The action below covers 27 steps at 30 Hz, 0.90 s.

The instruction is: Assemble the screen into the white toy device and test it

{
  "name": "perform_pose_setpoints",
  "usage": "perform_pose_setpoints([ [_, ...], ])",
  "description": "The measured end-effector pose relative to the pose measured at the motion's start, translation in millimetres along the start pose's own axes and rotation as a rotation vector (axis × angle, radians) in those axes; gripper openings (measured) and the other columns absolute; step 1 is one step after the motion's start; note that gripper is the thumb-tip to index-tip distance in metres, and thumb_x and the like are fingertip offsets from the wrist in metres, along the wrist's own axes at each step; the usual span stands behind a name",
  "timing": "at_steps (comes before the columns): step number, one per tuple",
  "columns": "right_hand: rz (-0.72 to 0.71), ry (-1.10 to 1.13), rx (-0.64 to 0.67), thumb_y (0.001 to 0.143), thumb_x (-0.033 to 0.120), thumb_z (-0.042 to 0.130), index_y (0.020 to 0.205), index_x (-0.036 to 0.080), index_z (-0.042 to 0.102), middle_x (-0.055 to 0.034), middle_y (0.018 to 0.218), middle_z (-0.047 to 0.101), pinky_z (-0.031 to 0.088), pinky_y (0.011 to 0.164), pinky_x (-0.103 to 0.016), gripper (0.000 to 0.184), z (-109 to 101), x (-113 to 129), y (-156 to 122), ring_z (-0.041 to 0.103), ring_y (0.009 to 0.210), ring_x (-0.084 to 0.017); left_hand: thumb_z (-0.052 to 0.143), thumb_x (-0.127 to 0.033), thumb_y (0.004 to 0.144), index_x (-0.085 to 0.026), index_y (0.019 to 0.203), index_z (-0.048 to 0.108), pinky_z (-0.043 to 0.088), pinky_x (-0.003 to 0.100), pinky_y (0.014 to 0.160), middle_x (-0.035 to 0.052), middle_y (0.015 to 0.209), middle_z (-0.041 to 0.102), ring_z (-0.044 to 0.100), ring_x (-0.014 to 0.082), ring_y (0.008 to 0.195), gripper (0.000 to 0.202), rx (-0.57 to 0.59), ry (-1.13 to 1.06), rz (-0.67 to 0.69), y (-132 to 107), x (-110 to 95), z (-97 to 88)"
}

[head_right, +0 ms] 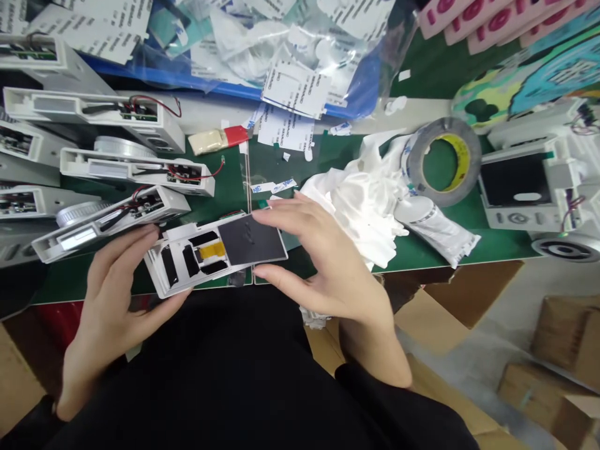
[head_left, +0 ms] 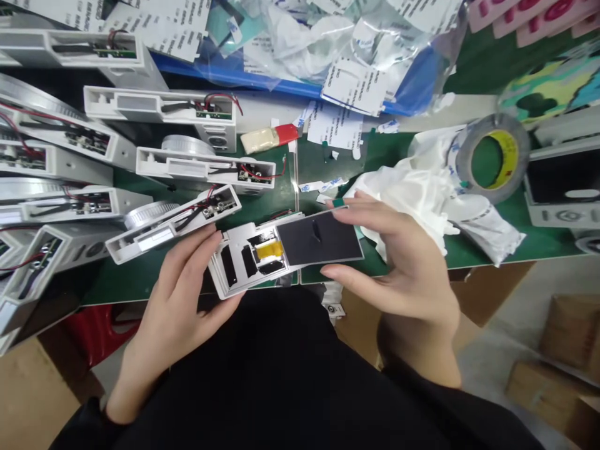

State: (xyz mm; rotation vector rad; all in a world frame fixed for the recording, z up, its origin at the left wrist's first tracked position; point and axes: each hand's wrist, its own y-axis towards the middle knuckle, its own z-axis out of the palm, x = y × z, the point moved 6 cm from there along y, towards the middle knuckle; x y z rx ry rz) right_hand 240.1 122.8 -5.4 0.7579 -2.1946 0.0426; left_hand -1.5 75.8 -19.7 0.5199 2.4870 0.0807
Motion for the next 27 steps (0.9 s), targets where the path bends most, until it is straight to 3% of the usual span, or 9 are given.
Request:
perform_pose_setpoints([
  [3,0.104,0.092,0.015,0.097,0.025,0.066,0.157,0.038,0.026,-0.0086,0.152,0.055,0.052,0.113,-0.045,0.073,11.2,-1.2,-1.1,0.060,0.135,-0.027,0.074,-0.021,0.089,-0.017,0.160,0.029,0.055,0.042,0.114,0.0146,0.143,0.059,0.059,0.0293,0.134,0.084,0.002,0.051,0.052,2.2,-5.2,-1.4],
  [6,0.170,0.199,0.019,0.097,0.028,0.064,0.160,0.042,0.020,-0.0064,0.157,0.050,0.059,0.101,-0.041,0.078,21.7,-2.1,1.9,0.064,0.129,-0.027,0.074,-0.022,0.089,-0.020,0.157,0.034,0.059,0.046,0.108,0.0156,0.140,0.062,0.062,0.0322,0.132,0.080,0.032,0.061,0.107,4.9,-8.8,-2.5],
  [10,0.107,0.185,-0.029,0.095,0.040,0.069,0.150,0.032,0.045,-0.0067,0.131,0.066,0.057,0.100,-0.044,0.061,27.4,-4.2,11.4,0.067,0.117,-0.027,0.071,-0.025,0.091,-0.025,0.146,0.049,0.062,0.050,0.099,0.0175,0.138,0.063,0.065,0.0370,0.127,0.059,0.087,0.100,0.128,8.5,-8.7,-2.1],
  [13,0.072,0.177,-0.052,0.093,0.047,0.070,0.135,0.027,0.060,-0.0080,0.122,0.068,0.057,0.100,-0.046,0.048,28.4,-7.2,17.8,0.067,0.117,-0.028,0.068,-0.024,0.093,-0.023,0.144,0.050,0.063,0.052,0.096,0.0192,0.137,0.063,0.065,0.0385,0.125,0.054,0.123,0.127,0.143,10.7,-9.7,-2.0],
  [17,0.005,0.287,-0.022,0.091,0.046,0.073,0.134,0.026,0.058,-0.0094,0.134,0.069,0.044,0.118,-0.054,0.050,29.9,-3.2,20.3,0.060,0.135,-0.029,0.068,-0.028,0.093,-0.019,0.143,0.051,0.063,0.055,0.094,0.0209,0.136,0.063,0.066,0.0398,0.123,0.054,0.115,0.147,0.117,14.2,-17.7,-8.2],
  [21,0.020,0.371,-0.003,0.091,0.037,0.074,0.138,0.028,0.054,-0.0056,0.136,0.071,0.029,0.128,-0.057,0.052,32.9,-2.0,14.2,0.053,0.143,-0.026,0.074,-0.025,0.089,-0.015,0.140,0.054,0.059,0.051,0.106,0.0194,0.135,0.065,0.064,0.0367,0.128,0.055,0.026,0.145,0.125,25.1,-36.7,-15.1],
  [27,0.031,0.348,-0.042,0.096,0.029,0.068,0.146,0.030,0.049,-0.0056,0.142,0.067,0.029,0.128,-0.059,0.054,36.5,-3.3,2.5,0.052,0.144,-0.027,0.064,-0.023,0.097,-0.023,0.125,0.064,0.059,0.044,0.104,0.0052,0.128,0.072,0.070,0.0270,0.119,0.029,-0.034,0.036,0.003,52.8,-43.5,-7.5],
])
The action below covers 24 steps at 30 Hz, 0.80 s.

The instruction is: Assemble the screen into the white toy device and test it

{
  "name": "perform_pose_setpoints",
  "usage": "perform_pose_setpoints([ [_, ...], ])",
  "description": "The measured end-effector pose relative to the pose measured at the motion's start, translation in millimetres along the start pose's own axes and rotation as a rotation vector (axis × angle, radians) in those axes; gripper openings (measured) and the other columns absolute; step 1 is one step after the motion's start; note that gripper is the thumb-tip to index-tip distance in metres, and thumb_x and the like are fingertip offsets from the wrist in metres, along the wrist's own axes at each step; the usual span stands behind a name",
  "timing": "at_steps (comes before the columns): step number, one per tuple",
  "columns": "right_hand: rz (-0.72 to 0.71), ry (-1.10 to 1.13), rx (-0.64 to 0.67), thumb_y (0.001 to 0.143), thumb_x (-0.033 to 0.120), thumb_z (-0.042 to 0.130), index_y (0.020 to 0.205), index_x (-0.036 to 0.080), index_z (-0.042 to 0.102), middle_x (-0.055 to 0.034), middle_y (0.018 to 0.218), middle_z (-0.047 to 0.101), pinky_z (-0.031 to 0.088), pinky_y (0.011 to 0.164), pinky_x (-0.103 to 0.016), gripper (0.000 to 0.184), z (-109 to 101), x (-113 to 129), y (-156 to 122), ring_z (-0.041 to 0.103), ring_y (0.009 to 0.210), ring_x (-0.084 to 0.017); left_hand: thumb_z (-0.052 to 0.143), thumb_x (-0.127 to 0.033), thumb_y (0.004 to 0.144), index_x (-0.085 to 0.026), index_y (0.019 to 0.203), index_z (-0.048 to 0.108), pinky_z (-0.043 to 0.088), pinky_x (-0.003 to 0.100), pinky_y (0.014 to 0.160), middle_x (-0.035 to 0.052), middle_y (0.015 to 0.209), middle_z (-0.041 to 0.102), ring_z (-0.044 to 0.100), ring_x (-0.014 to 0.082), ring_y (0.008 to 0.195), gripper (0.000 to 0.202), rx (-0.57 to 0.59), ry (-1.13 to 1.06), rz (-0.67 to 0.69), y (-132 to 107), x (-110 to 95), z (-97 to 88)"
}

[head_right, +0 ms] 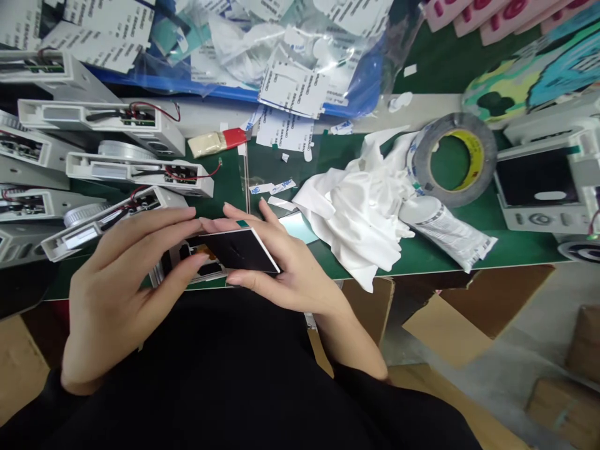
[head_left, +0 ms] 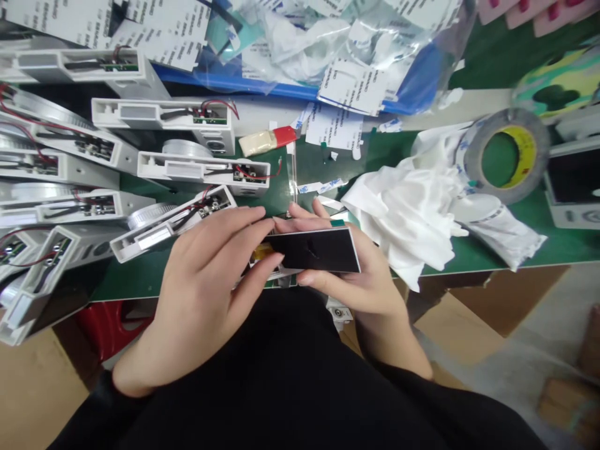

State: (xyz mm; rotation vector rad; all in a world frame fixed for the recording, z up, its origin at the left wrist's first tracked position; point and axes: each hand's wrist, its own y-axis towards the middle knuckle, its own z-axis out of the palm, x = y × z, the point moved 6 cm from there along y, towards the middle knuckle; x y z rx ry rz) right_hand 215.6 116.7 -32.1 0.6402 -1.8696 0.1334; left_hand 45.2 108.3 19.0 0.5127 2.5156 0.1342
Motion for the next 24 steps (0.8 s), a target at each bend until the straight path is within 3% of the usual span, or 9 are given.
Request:
perform_pose_setpoints([
  [5,0.044,0.048,-0.033,0.102,0.027,0.057,0.141,0.030,0.054,-0.0041,0.134,0.072,0.035,0.125,-0.058,0.040,0.6,-2.7,-7.2,0.054,0.142,-0.026,0.066,-0.023,0.097,-0.021,0.106,0.068,0.058,0.035,0.097,0.0017,0.112,0.075,0.071,0.0195,0.107,0.010,0.046,-0.072,-0.004,8.7,1.3,6.1],
  [9,0.077,0.112,-0.148,0.100,0.032,0.062,0.138,0.030,0.055,-0.0044,0.129,0.074,0.038,0.123,-0.058,0.039,-6.8,7.9,-6.5,0.066,0.129,-0.026,0.067,-0.021,0.096,-0.021,0.094,0.067,0.056,0.030,0.091,-0.0010,0.097,0.074,0.071,0.0158,0.099,0.002,0.037,-0.148,0.042,7.3,2.3,6.4],
  [12,0.094,-0.068,-0.285,0.094,0.035,0.070,0.130,0.027,0.061,-0.0069,0.120,0.076,0.047,0.115,-0.055,0.037,-16.6,25.1,1.2,0.072,0.113,-0.027,0.068,-0.019,0.094,-0.022,0.093,0.066,0.057,0.031,0.089,-0.0019,0.093,0.073,0.071,0.0159,0.097,0.004,0.016,-0.170,0.038,5.4,3.9,5.4],
  [15,0.111,-0.309,-0.277,0.089,0.034,0.077,0.112,0.023,0.068,-0.0090,0.111,0.075,0.054,0.105,-0.050,0.027,-16.6,38.8,12.7,0.071,0.107,-0.028,0.068,-0.017,0.094,-0.023,0.096,0.066,0.058,0.032,0.090,-0.0014,0.096,0.073,0.071,0.0170,0.100,0.007,0.022,-0.185,0.041,3.6,3.8,5.4],
  [20,0.095,-0.282,-0.249,0.092,0.028,0.075,0.088,0.024,0.067,0.0045,0.089,0.078,0.042,0.117,-0.048,0.009,-11.8,40.9,19.3,0.074,0.085,-0.017,0.067,-0.015,0.093,-0.025,0.099,0.069,0.059,0.034,0.094,-0.0017,0.100,0.074,0.072,0.0181,0.104,0.012,0.000,-0.222,0.039,0.5,4.4,4.0],
  [24,0.100,-0.184,-0.190,0.098,0.021,0.066,0.090,0.023,0.069,0.0064,0.092,0.079,0.036,0.123,-0.044,0.008,-10.3,36.5,17.2,0.075,0.090,-0.013,0.068,-0.015,0.093,-0.026,0.097,0.071,0.060,0.033,0.094,-0.0032,0.099,0.075,0.072,0.0169,0.102,0.012,0.002,-0.269,-0.004,0.1,7.9,5.5],
])
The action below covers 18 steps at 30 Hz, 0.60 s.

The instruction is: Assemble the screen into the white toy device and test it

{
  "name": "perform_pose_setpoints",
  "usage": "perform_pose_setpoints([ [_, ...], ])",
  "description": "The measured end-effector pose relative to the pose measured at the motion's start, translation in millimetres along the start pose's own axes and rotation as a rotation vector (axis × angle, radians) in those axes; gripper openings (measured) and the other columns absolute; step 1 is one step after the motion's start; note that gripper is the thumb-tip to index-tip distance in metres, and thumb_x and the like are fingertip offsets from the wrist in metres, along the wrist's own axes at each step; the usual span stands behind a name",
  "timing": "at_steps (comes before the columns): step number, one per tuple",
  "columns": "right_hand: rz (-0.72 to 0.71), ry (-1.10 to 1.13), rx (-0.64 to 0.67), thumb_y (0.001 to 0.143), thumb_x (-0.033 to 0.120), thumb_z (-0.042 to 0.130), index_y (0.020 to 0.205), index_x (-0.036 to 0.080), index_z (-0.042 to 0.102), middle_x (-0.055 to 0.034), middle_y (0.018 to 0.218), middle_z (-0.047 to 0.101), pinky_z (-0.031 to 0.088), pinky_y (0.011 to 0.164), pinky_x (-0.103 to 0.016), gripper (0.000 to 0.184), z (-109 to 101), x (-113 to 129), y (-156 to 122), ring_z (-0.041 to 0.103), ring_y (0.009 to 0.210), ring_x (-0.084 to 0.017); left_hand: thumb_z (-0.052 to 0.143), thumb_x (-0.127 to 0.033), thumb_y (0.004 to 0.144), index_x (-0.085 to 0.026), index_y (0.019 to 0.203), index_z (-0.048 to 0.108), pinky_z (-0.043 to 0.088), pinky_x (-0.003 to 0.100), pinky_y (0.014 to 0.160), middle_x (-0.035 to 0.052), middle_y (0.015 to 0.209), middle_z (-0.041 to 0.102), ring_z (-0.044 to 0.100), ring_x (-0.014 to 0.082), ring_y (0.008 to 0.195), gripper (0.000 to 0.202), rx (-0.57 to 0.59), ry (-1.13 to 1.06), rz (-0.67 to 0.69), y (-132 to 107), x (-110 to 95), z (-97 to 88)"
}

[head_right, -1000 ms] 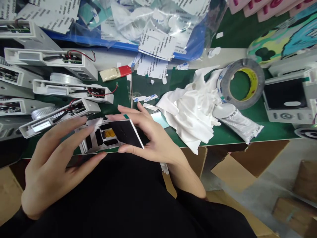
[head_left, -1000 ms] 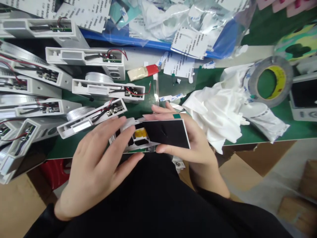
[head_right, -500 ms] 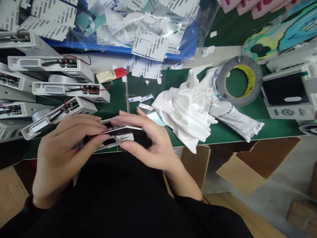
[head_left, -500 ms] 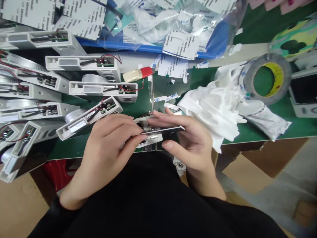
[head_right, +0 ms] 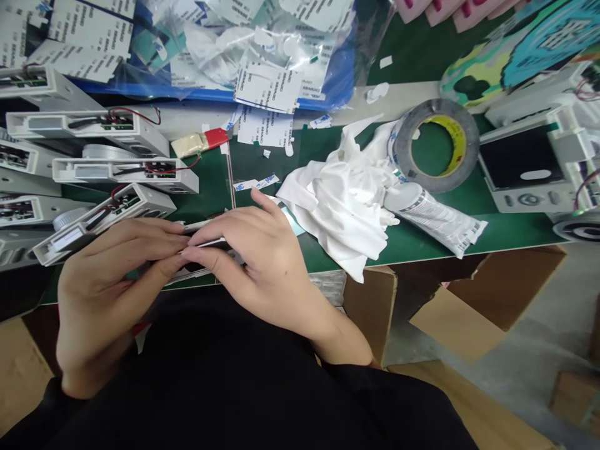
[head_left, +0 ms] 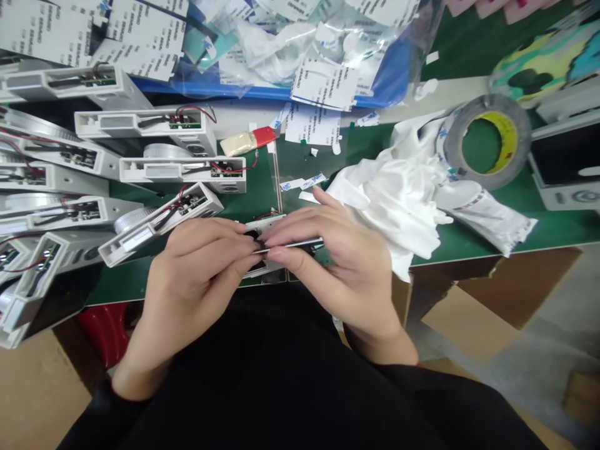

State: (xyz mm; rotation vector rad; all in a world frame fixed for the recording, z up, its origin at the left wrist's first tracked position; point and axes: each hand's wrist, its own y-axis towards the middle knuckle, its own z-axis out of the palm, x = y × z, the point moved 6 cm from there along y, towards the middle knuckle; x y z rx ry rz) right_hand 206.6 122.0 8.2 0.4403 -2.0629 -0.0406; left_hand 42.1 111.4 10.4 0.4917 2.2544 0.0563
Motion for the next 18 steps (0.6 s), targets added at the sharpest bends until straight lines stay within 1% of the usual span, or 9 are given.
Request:
perform_pose_setpoints([
  [3,0.010,0.077,0.035,0.103,0.022,0.057,0.095,0.022,0.071,0.0047,0.098,0.080,0.030,0.128,-0.047,0.016,-1.5,-4.5,-1.9,0.076,0.096,-0.014,0.072,-0.015,0.091,-0.025,0.096,0.073,0.059,0.031,0.093,-0.0038,0.096,0.076,0.073,0.0160,0.101,0.012,-0.004,-0.064,-0.005,1.2,2.9,0.6],
  [6,0.011,0.177,0.024,0.108,0.029,0.046,0.103,0.022,0.073,0.0026,0.105,0.081,0.026,0.130,-0.047,0.028,-4.4,-8.5,-3.8,0.076,0.101,-0.013,0.073,-0.014,0.089,-0.024,0.093,0.075,0.059,0.029,0.092,-0.0039,0.092,0.077,0.074,0.0153,0.099,0.011,-0.006,-0.138,-0.016,2.0,6.8,0.5],
  [7,0.005,0.192,0.009,0.108,0.031,0.045,0.105,0.021,0.074,0.0020,0.107,0.081,0.027,0.130,-0.046,0.030,-5.5,-8.9,-4.3,0.076,0.102,-0.013,0.073,-0.014,0.089,-0.024,0.092,0.075,0.058,0.027,0.092,-0.0040,0.091,0.077,0.074,0.0148,0.098,0.010,-0.006,-0.154,-0.023,2.1,7.9,0.4],
  [9,-0.013,0.176,-0.035,0.106,0.033,0.050,0.104,0.020,0.075,0.0019,0.104,0.081,0.032,0.128,-0.042,0.028,-7.4,-8.3,-5.0,0.076,0.100,-0.012,0.073,-0.014,0.090,-0.024,0.091,0.074,0.058,0.026,0.092,-0.0049,0.091,0.077,0.073,0.0138,0.097,0.011,-0.010,-0.171,-0.032,1.8,8.5,0.2],
  [11,-0.024,0.132,-0.075,0.104,0.030,0.056,0.099,0.019,0.075,0.0031,0.096,0.081,0.038,0.125,-0.037,0.022,-8.5,-7.6,-5.9,0.076,0.092,-0.011,0.074,-0.014,0.089,-0.025,0.090,0.074,0.057,0.026,0.093,-0.0057,0.090,0.077,0.073,0.0131,0.096,0.010,-0.017,-0.183,-0.043,1.3,7.3,0.6],
  [13,-0.029,0.109,-0.079,0.103,0.025,0.056,0.100,0.018,0.075,0.0044,0.089,0.080,0.041,0.123,-0.033,0.020,-8.7,-8.7,-7.2,0.075,0.085,-0.008,0.075,-0.014,0.089,-0.024,0.087,0.074,0.056,0.027,0.094,-0.0052,0.087,0.076,0.073,0.0130,0.095,0.009,-0.050,-0.202,-0.076,0.9,6.2,0.3],
  [15,-0.055,0.114,-0.017,0.104,0.022,0.053,0.107,0.017,0.074,0.0042,0.091,0.079,0.040,0.124,-0.032,0.021,-7.8,-11.4,-9.1,0.075,0.086,-0.008,0.075,-0.014,0.089,-0.022,0.085,0.075,0.056,0.026,0.094,-0.0042,0.086,0.076,0.073,0.0129,0.096,0.009,-0.090,-0.228,-0.121,0.5,6.5,-0.3],
  [16,-0.077,0.115,0.036,0.105,0.020,0.051,0.112,0.017,0.072,0.0031,0.097,0.080,0.039,0.125,-0.033,0.023,-7.1,-13.1,-10.5,0.076,0.091,-0.008,0.075,-0.013,0.089,-0.021,0.085,0.075,0.056,0.025,0.094,-0.0039,0.086,0.076,0.073,0.0128,0.097,0.009,-0.106,-0.242,-0.140,0.5,7.3,-0.7],
  [18,-0.128,0.100,0.148,0.105,0.016,0.048,0.125,0.016,0.067,-0.0012,0.115,0.078,0.042,0.123,-0.033,0.028,-6.1,-16.4,-14.3,0.074,0.107,-0.011,0.074,-0.013,0.089,-0.020,0.084,0.075,0.056,0.023,0.096,-0.0042,0.085,0.076,0.073,0.0120,0.099,0.009,-0.105,-0.263,-0.152,0.9,9.3,-0.8],
])
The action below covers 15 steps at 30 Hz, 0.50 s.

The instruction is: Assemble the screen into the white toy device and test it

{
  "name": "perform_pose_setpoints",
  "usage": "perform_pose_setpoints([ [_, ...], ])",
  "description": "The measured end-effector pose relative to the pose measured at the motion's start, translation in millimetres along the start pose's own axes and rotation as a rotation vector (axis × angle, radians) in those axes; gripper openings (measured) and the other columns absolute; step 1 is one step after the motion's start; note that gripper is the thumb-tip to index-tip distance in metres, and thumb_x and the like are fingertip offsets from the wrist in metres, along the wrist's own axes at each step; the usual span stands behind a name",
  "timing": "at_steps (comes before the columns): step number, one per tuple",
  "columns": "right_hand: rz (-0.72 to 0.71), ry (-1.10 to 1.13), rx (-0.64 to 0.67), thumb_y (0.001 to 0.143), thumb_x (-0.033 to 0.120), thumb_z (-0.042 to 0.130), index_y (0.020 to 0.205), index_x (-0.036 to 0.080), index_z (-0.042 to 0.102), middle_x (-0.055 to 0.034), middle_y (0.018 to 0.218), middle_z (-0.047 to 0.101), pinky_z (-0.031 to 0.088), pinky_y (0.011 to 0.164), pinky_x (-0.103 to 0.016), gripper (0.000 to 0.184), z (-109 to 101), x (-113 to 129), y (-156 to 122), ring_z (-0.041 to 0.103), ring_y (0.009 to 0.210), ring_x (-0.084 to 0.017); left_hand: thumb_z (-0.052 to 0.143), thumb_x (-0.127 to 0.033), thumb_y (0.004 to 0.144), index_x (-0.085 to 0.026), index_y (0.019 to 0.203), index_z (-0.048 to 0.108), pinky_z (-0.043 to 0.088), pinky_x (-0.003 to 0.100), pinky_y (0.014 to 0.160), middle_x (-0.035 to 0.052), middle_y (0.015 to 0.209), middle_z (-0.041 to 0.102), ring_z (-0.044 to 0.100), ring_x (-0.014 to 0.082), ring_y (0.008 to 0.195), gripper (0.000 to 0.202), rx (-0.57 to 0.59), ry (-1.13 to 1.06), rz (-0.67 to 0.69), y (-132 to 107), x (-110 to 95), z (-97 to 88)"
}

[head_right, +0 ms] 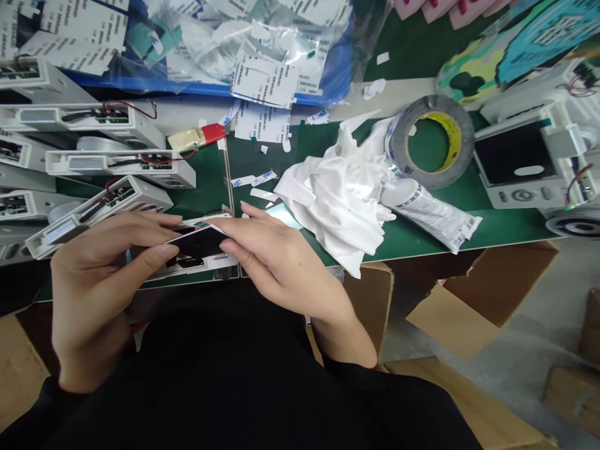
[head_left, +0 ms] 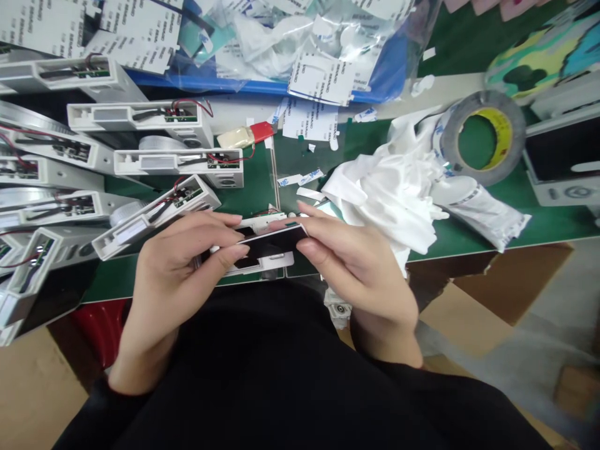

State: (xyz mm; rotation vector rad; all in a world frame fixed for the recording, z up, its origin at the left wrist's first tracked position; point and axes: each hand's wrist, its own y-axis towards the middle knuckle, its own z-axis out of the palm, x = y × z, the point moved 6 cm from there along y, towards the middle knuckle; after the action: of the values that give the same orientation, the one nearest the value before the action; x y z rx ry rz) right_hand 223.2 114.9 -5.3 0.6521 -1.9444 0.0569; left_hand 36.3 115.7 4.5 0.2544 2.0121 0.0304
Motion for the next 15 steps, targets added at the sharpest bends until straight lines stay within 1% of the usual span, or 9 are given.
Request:
perform_pose_setpoints([
  [1,-0.011,-0.012,0.037,0.104,0.015,0.048,0.131,0.016,0.064,-0.0035,0.126,0.075,0.044,0.121,-0.034,0.031,0.1,-1.4,-2.2,0.072,0.115,-0.013,0.074,-0.013,0.089,-0.020,0.083,0.074,0.056,0.021,0.096,-0.0045,0.084,0.076,0.074,0.0118,0.100,0.009,0.012,-0.010,0.000,0.6,1.3,-0.2],
  [3,-0.011,-0.044,0.056,0.103,0.020,0.053,0.142,0.018,0.055,-0.0066,0.141,0.067,0.045,0.121,-0.038,0.039,0.4,-2.6,-5.2,0.066,0.127,-0.017,0.075,-0.014,0.089,-0.021,0.082,0.074,0.056,0.018,0.094,-0.0051,0.085,0.076,0.074,0.0114,0.103,0.009,0.031,-0.028,0.012,1.7,3.7,-1.4],
  [4,0.002,-0.060,0.038,0.101,0.024,0.059,0.146,0.020,0.050,-0.0074,0.145,0.064,0.043,0.122,-0.042,0.045,1.5,-2.4,-5.8,0.064,0.131,-0.020,0.076,-0.015,0.088,-0.021,0.083,0.075,0.057,0.017,0.092,-0.0054,0.087,0.077,0.075,0.0112,0.104,0.009,0.039,-0.032,0.019,2.1,4.7,-1.8],
  [6,0.046,-0.082,-0.040,0.095,0.034,0.070,0.150,0.022,0.044,-0.0083,0.147,0.063,0.038,0.125,-0.050,0.063,6.4,-1.1,-5.3,0.061,0.135,-0.025,0.076,-0.014,0.088,-0.022,0.084,0.075,0.056,0.015,0.090,-0.0056,0.089,0.077,0.075,0.0109,0.105,0.009,0.034,-0.028,0.023,2.4,6.2,-2.2],
  [8,0.092,-0.065,-0.141,0.091,0.042,0.074,0.153,0.024,0.038,-0.0093,0.147,0.062,0.036,0.126,-0.056,0.074,15.3,-0.1,-3.7,0.060,0.135,-0.029,0.077,-0.015,0.087,-0.022,0.083,0.074,0.056,0.014,0.090,-0.0062,0.087,0.077,0.075,0.0099,0.104,0.009,0.013,-0.016,0.014,1.7,6.5,-1.5],
  [10,0.122,-0.015,-0.225,0.093,0.045,0.072,0.155,0.027,0.030,-0.0097,0.151,0.057,0.038,0.125,-0.057,0.077,26.5,-1.3,-1.7,0.060,0.135,-0.029,0.077,-0.015,0.087,-0.023,0.081,0.074,0.056,0.015,0.090,-0.0069,0.083,0.075,0.074,0.0091,0.102,0.010,-0.010,-0.012,0.005,0.1,5.6,0.2],
  [12,0.134,0.017,-0.281,0.096,0.045,0.067,0.156,0.030,0.024,-0.0096,0.156,0.051,0.040,0.124,-0.055,0.075,35.8,-3.9,0.2,0.057,0.139,-0.029,0.076,-0.015,0.088,-0.023,0.081,0.074,0.056,0.016,0.091,-0.0076,0.081,0.074,0.074,0.0087,0.101,0.011,-0.036,-0.019,-0.011,-2.2,4.5,1.6],
  [15,0.107,-0.014,-0.292,0.100,0.042,0.061,0.154,0.032,0.024,-0.0081,0.155,0.051,0.042,0.124,-0.051,0.066,42.4,-5.2,3.3,0.053,0.143,-0.026,0.075,-0.013,0.088,-0.024,0.082,0.075,0.056,0.016,0.094,-0.0087,0.084,0.076,0.074,0.0080,0.102,0.013,-0.089,-0.038,-0.057,-5.8,4.6,1.2],
])
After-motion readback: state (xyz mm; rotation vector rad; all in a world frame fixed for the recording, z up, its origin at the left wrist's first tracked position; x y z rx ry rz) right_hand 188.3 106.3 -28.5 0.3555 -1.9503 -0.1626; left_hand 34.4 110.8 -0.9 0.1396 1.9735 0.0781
